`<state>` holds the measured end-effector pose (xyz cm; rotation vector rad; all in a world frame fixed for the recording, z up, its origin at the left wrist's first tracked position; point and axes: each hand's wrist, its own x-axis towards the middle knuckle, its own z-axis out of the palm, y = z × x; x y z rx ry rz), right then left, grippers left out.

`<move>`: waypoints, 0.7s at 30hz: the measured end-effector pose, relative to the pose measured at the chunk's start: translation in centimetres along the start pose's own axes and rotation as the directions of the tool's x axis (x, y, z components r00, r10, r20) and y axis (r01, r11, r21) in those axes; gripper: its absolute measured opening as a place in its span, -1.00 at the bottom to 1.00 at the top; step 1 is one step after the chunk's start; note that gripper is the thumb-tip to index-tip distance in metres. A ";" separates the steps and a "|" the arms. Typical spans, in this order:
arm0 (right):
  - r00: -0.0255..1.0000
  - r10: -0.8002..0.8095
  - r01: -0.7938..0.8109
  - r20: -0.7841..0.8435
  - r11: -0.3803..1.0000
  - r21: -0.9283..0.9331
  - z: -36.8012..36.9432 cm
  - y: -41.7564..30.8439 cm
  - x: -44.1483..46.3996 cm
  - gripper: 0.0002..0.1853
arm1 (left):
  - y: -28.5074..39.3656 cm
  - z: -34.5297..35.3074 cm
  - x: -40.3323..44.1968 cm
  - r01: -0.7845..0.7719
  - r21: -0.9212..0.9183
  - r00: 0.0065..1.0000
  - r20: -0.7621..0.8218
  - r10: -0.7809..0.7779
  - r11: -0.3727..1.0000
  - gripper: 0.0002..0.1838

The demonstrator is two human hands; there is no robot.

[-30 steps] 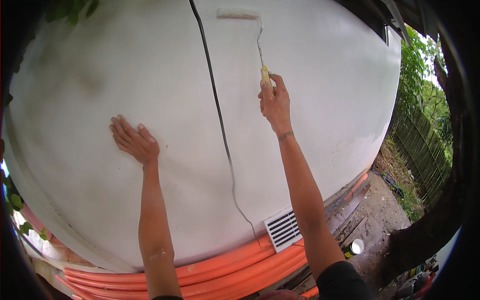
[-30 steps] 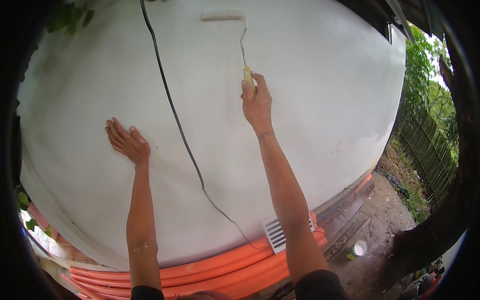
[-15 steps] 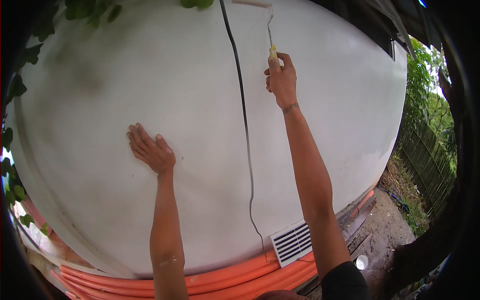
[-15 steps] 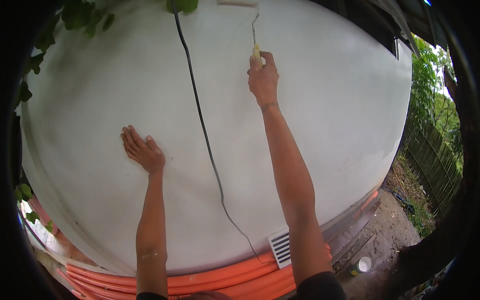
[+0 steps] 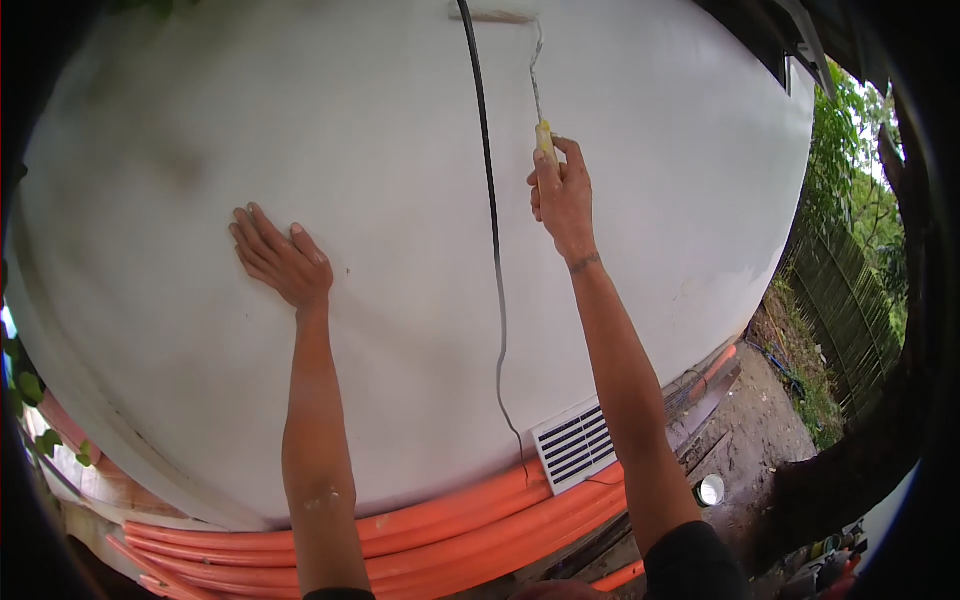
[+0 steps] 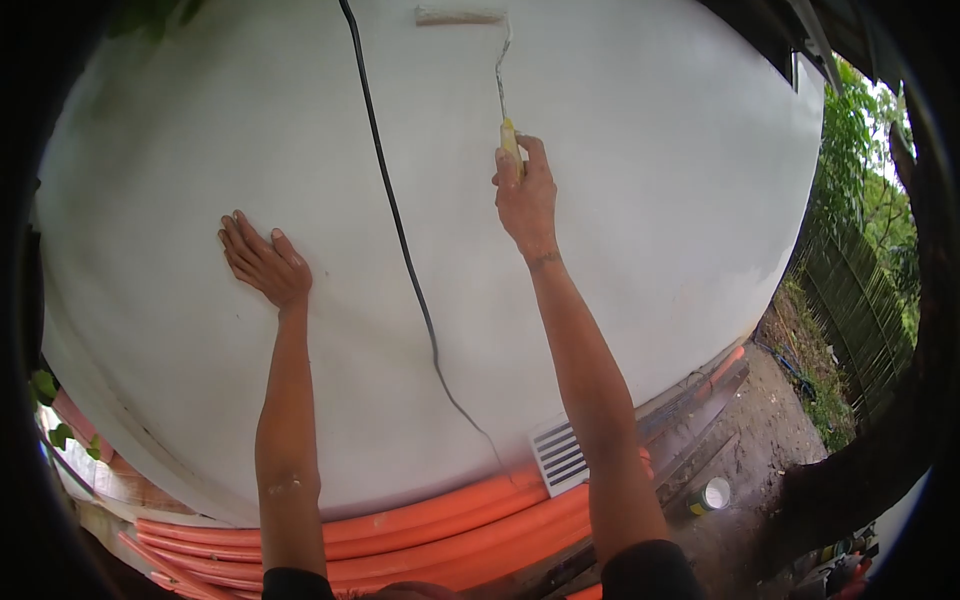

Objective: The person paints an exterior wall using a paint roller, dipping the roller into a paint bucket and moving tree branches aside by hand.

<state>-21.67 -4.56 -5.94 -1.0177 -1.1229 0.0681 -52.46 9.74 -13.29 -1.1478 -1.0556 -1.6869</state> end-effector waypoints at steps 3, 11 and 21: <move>1.000 0.027 -0.028 -0.012 0.998 -0.048 -1.2 6.6 -7.4 -0.60 | -0.2 0.2 -0.1 -0.007 0.009 1.000 -0.001 0.007 1.000 -0.37; 0.960 0.280 -0.280 0.008 0.959 -0.038 -4.8 16.4 -27.0 -0.63 | -0.3 0.3 -0.4 -0.015 0.046 1.000 0.022 0.014 0.999 -0.36; 0.951 0.296 -0.309 0.089 0.920 0.241 -2.9 11.4 -26.1 -0.60 | -0.3 0.4 -0.3 -0.004 0.054 0.999 0.033 0.003 0.999 -0.35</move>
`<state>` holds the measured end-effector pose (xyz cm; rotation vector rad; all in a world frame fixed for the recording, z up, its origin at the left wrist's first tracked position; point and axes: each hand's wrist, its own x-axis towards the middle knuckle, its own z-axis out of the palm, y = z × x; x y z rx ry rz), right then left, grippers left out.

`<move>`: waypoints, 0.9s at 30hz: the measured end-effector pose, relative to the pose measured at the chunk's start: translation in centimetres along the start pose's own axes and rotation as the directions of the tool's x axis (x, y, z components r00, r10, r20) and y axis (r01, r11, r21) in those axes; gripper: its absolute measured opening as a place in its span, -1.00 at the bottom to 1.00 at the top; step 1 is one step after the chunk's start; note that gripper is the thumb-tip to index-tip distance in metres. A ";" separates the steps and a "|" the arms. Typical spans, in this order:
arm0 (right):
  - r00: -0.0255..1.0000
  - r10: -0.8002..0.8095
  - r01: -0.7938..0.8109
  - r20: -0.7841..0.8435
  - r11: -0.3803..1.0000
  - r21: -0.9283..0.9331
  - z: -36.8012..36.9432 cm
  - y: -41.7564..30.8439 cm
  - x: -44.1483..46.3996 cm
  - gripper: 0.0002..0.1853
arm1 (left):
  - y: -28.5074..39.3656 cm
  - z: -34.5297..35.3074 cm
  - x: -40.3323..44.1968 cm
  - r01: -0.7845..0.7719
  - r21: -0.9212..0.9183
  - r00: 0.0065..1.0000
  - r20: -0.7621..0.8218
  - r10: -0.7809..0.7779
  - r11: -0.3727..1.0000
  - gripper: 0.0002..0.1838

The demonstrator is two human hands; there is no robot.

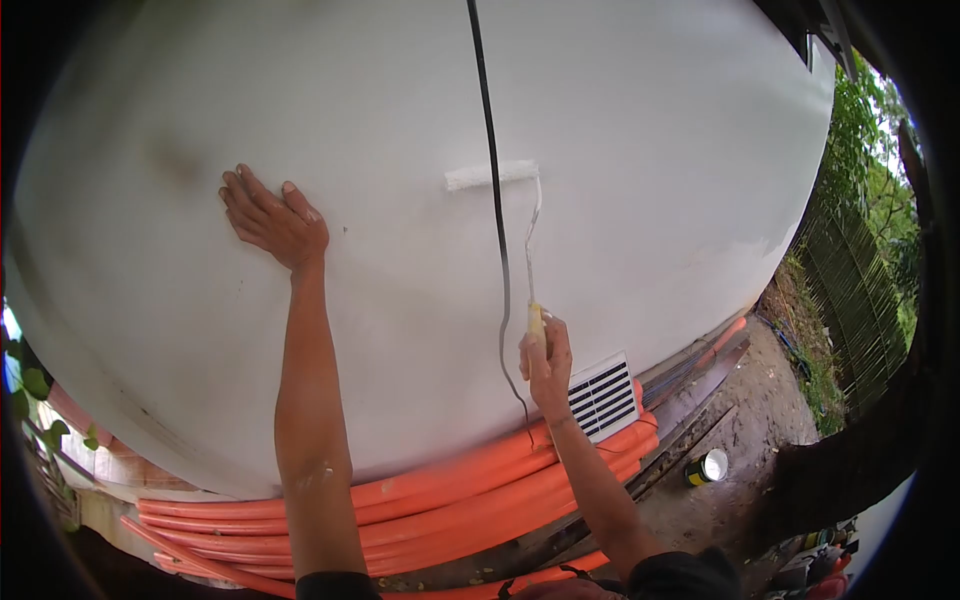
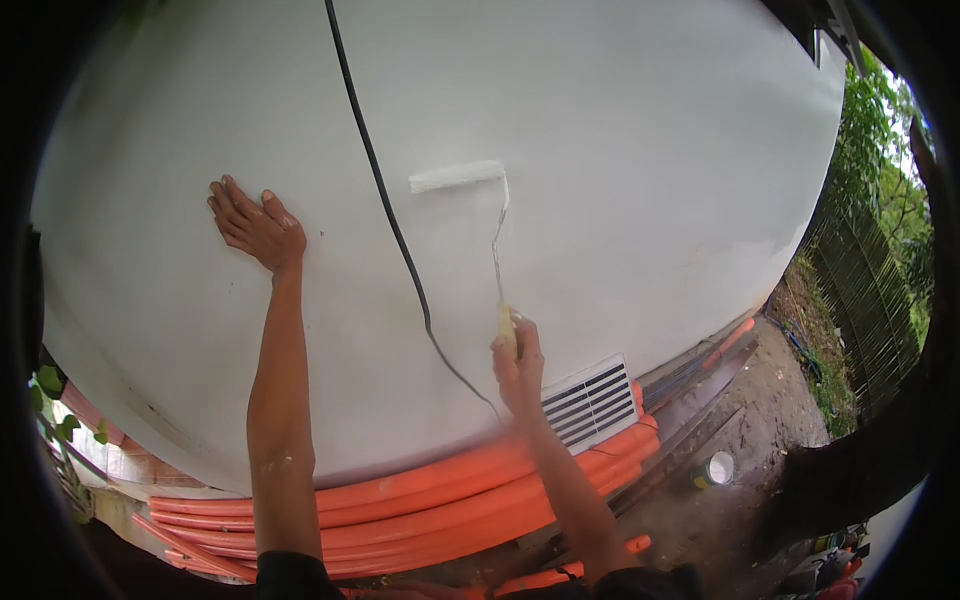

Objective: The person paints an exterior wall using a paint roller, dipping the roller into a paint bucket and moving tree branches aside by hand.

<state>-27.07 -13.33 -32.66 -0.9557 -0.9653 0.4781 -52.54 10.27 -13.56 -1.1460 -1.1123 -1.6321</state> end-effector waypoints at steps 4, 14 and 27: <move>0.980 -0.078 0.067 0.186 0.996 0.063 5.3 -4.3 6.7 -0.60 | -0.4 0.5 -0.1 -0.022 0.013 0.999 -0.026 0.022 1.000 -0.34; 0.821 0.253 -0.272 0.512 0.961 -0.039 1.2 13.1 0.9 -0.70 | -1.5 1.6 -0.4 -0.088 0.010 0.996 -0.031 0.088 0.996 -0.27; 0.621 0.487 -0.534 0.614 0.837 -0.124 -7.7 27.8 -11.0 -0.84 | -1.5 1.6 -0.5 -0.081 -0.007 0.996 0.033 0.082 0.997 -0.27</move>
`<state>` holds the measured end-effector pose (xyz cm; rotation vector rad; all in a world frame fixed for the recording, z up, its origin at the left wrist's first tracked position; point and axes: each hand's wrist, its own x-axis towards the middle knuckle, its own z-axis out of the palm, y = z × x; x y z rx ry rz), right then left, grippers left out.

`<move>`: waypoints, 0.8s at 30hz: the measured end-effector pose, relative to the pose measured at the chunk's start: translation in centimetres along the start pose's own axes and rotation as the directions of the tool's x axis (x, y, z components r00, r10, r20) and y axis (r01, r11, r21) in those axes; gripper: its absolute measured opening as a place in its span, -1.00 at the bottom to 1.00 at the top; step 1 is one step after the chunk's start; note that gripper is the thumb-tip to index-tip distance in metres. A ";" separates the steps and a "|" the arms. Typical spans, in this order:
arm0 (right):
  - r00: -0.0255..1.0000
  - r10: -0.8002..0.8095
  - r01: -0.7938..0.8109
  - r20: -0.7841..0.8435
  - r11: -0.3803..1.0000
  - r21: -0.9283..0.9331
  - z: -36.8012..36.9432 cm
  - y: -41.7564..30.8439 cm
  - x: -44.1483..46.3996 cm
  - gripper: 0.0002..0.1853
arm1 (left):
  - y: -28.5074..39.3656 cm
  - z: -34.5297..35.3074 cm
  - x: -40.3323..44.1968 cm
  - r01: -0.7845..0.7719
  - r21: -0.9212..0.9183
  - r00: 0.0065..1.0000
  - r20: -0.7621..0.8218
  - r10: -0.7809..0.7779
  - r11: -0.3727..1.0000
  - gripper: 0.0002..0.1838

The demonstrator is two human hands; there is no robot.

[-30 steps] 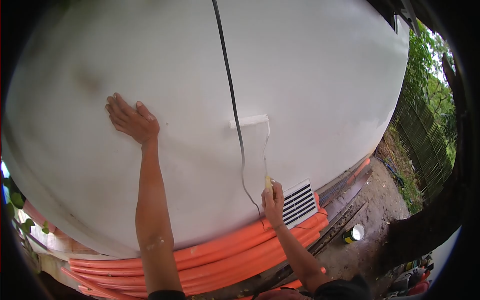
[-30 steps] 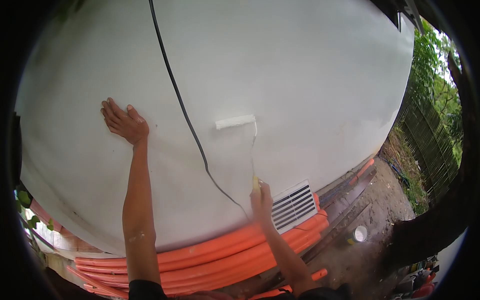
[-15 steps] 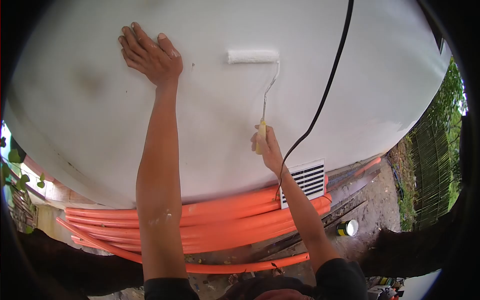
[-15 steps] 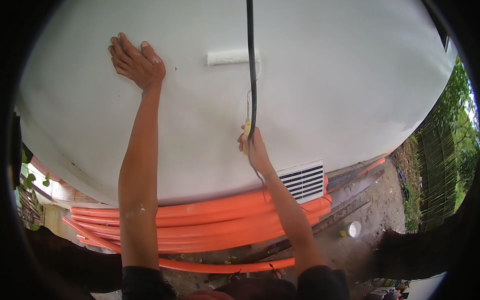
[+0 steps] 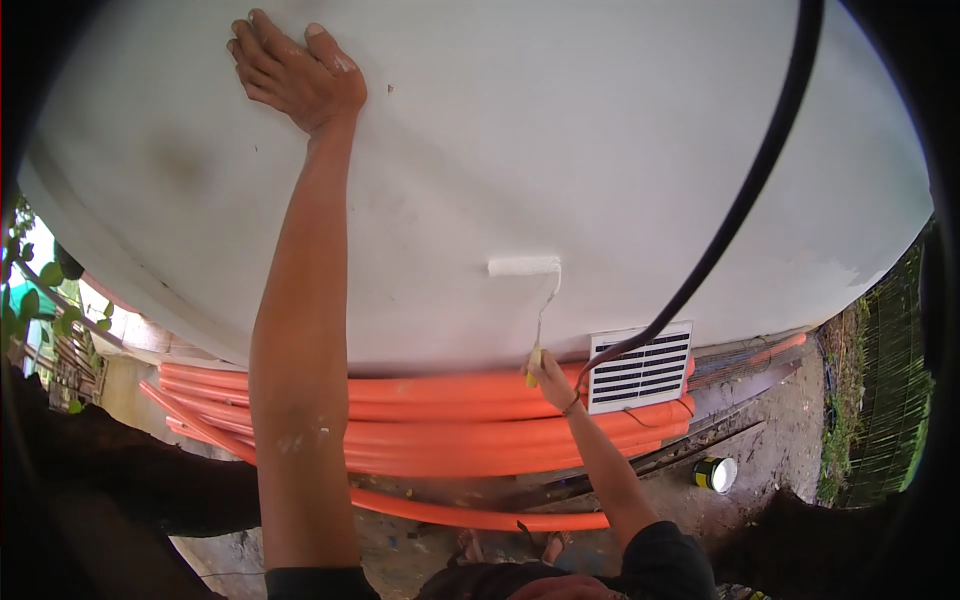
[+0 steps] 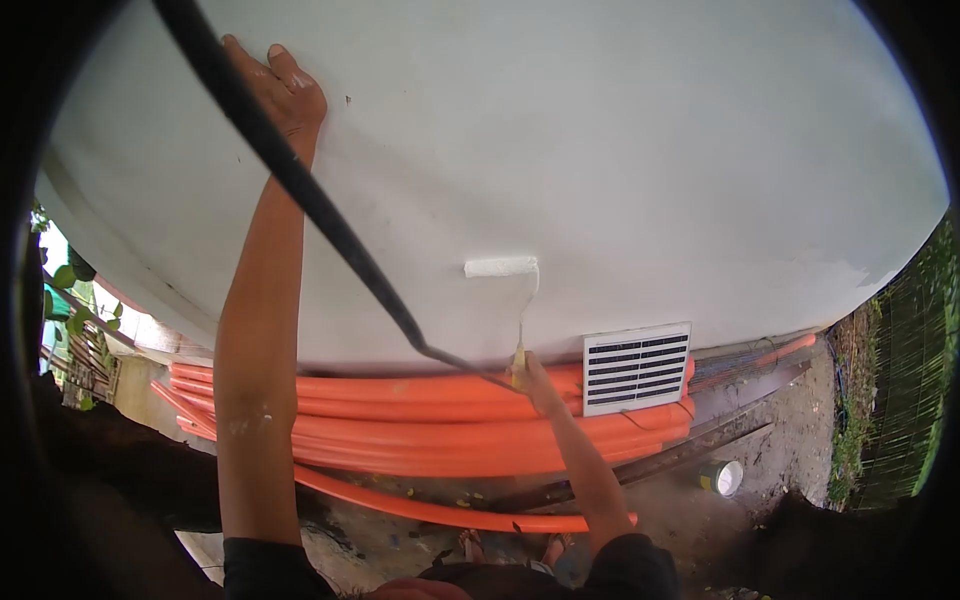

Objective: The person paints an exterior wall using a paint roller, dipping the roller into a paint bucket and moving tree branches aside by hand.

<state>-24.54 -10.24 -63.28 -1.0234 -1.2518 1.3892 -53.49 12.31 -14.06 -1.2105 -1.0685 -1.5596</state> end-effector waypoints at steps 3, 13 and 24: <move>1.000 -0.021 0.020 0.010 0.999 0.035 1.1 -3.5 0.9 -0.80 | -0.4 0.3 0.0 -0.018 0.022 1.000 -0.019 0.019 1.000 -0.27; 0.999 0.044 -0.041 0.021 0.993 -0.112 -0.7 -2.0 1.9 -0.76 | -1.1 0.1 0.0 -0.070 0.025 0.997 0.026 0.069 0.997 -0.27; 0.955 -0.265 0.243 -0.134 0.957 -0.157 4.7 -18.9 6.1 -0.71 | 0.4 -0.2 0.0 0.004 0.039 1.000 -0.017 -0.004 0.999 -0.30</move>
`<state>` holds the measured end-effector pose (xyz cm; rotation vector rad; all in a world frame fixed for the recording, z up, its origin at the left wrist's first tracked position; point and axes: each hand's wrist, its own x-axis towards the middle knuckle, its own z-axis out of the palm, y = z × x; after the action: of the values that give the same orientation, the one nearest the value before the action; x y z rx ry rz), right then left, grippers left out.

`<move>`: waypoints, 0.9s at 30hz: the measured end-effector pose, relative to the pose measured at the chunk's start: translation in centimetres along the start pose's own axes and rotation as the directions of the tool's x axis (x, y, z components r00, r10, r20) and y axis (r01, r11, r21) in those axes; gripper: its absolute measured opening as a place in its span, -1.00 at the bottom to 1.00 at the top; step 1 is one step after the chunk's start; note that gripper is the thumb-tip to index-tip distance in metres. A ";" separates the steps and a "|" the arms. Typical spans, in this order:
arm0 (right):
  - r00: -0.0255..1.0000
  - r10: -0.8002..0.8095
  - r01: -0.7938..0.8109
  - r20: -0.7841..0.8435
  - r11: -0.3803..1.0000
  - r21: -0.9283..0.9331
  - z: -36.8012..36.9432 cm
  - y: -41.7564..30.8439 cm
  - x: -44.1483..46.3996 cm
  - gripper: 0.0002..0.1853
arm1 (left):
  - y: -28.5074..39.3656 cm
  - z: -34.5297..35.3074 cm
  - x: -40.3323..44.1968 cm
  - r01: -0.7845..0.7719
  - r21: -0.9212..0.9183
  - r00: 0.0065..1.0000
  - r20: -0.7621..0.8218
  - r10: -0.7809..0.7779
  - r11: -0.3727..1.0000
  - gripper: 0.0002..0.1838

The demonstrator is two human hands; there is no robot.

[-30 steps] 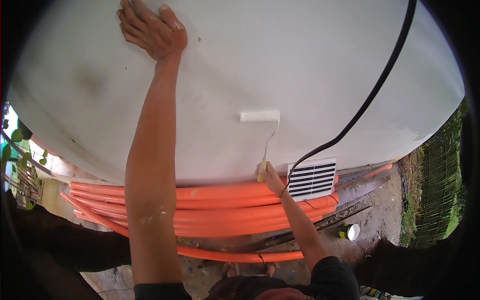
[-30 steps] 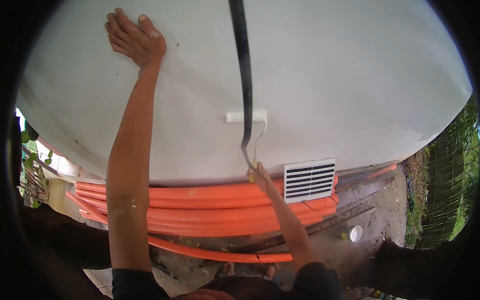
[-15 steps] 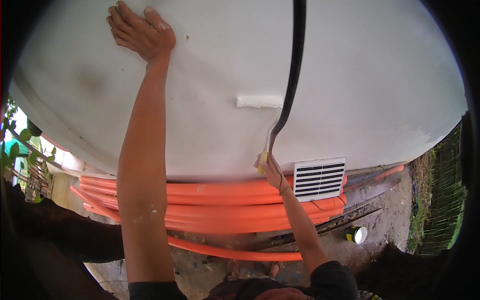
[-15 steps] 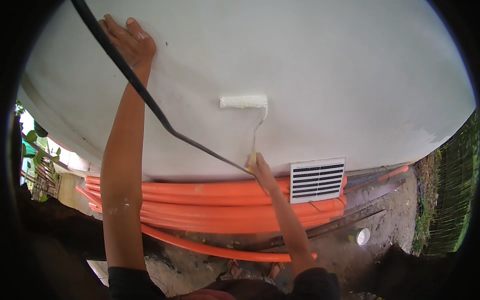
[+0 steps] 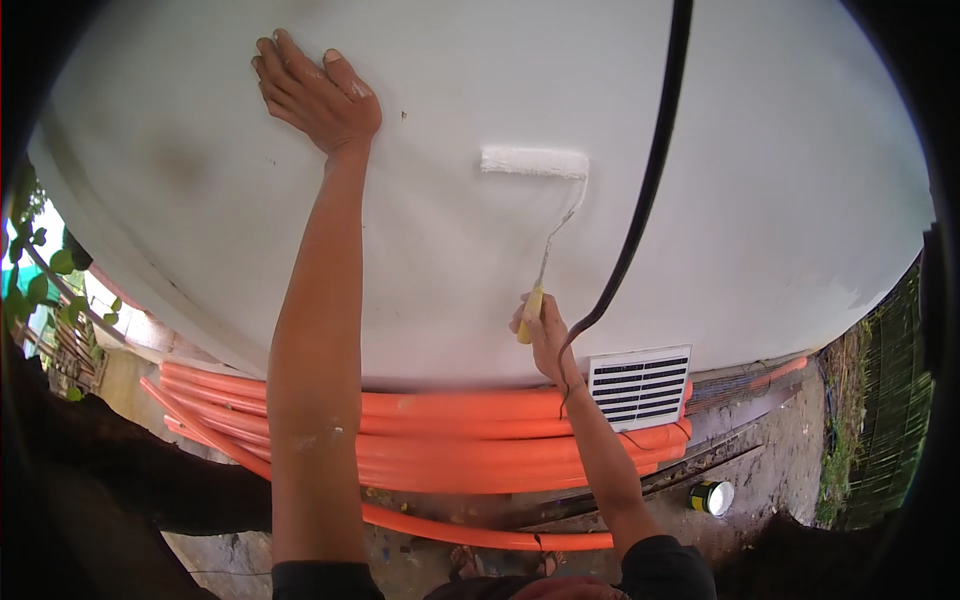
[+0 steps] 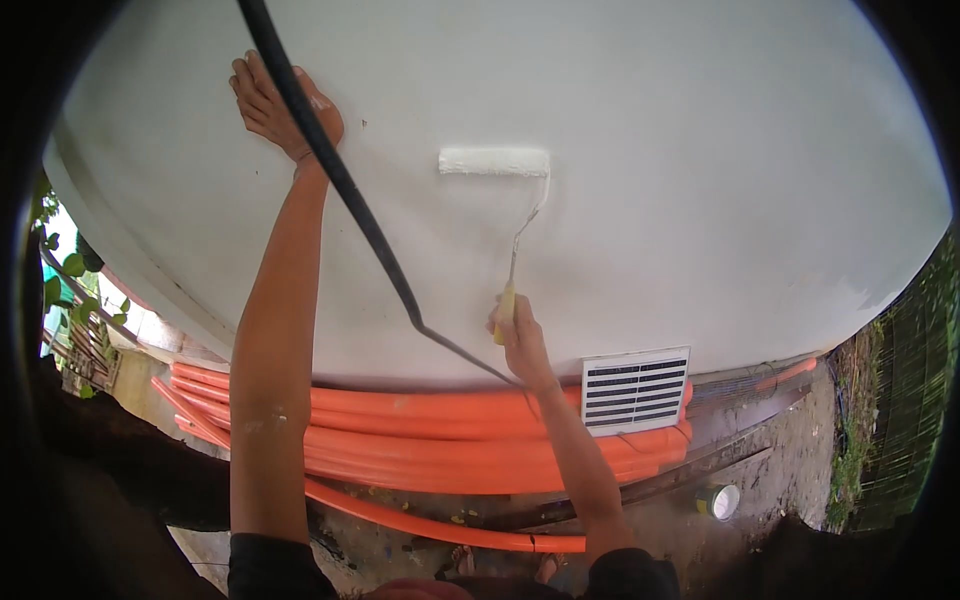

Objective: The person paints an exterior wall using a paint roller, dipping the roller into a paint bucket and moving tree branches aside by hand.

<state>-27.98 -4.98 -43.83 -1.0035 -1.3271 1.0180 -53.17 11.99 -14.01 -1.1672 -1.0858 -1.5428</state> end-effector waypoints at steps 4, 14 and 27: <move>0.984 -0.166 0.161 -0.072 0.984 -0.071 0.8 -7.8 3.1 -0.69 | 0.2 -0.2 0.1 0.047 -0.016 0.998 0.041 -0.047 0.999 -0.31; 0.893 -0.403 0.333 -0.199 0.891 -0.310 1.0 -24.3 10.3 -0.64 | 1.0 -1.4 0.4 0.130 -0.062 0.989 0.077 -0.126 0.990 -0.34; 0.891 -0.395 0.315 -0.225 0.893 -0.322 0.9 -31.5 9.7 -0.57 | 1.1 -2.2 0.7 0.147 -0.038 0.984 0.108 -0.142 0.988 -0.30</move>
<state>-28.80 -3.92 -10.85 -1.0178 -1.3692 0.3924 -52.60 9.51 -13.59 -1.2355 -1.2343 -1.6405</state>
